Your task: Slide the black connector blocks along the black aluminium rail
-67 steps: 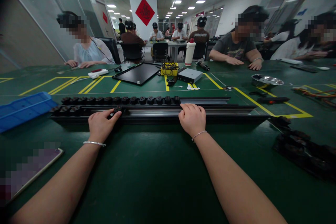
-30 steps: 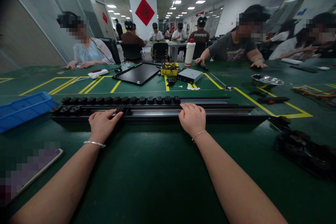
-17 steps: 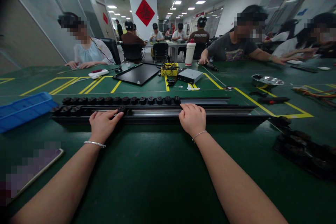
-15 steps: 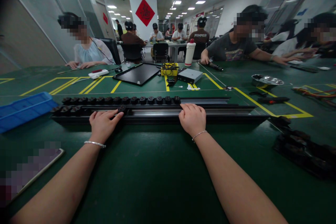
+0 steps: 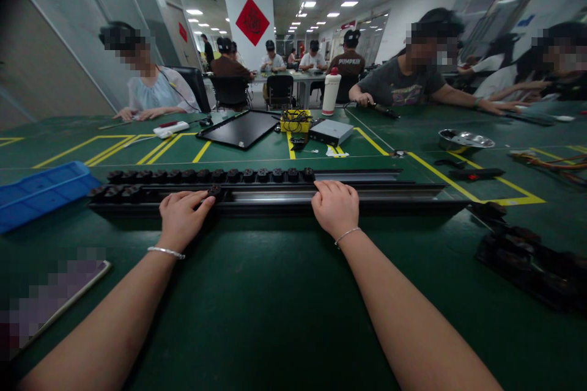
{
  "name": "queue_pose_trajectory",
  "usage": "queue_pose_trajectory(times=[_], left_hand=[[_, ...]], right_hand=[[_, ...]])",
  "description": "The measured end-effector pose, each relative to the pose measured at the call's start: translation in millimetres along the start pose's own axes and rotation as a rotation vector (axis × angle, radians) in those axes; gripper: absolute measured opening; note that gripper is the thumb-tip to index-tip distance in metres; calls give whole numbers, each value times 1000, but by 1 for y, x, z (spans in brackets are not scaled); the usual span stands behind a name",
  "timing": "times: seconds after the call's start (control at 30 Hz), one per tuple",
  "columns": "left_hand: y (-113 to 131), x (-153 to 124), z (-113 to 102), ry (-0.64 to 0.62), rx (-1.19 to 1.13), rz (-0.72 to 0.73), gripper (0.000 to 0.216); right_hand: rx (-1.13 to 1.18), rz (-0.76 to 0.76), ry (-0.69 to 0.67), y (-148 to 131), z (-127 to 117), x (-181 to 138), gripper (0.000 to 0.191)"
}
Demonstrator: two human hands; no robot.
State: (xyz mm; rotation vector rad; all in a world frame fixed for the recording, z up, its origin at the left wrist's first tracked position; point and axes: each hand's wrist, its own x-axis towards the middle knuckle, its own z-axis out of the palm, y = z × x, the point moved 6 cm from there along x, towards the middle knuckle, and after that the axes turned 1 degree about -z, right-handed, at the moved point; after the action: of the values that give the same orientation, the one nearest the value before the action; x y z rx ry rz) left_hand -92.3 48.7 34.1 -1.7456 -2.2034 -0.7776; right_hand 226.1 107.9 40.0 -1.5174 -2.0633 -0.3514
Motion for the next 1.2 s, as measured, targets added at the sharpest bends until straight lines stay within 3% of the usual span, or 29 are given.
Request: queue_pose_trajectory(times=[0.27, 1.2], left_hand=[[-3, 0, -5, 76, 0, -15, 29], [2, 1, -3, 30, -76, 63, 31]], right_hand=[[-15, -11, 4, 1, 1, 1, 35], [-5, -4, -7, 0, 0, 1, 35]])
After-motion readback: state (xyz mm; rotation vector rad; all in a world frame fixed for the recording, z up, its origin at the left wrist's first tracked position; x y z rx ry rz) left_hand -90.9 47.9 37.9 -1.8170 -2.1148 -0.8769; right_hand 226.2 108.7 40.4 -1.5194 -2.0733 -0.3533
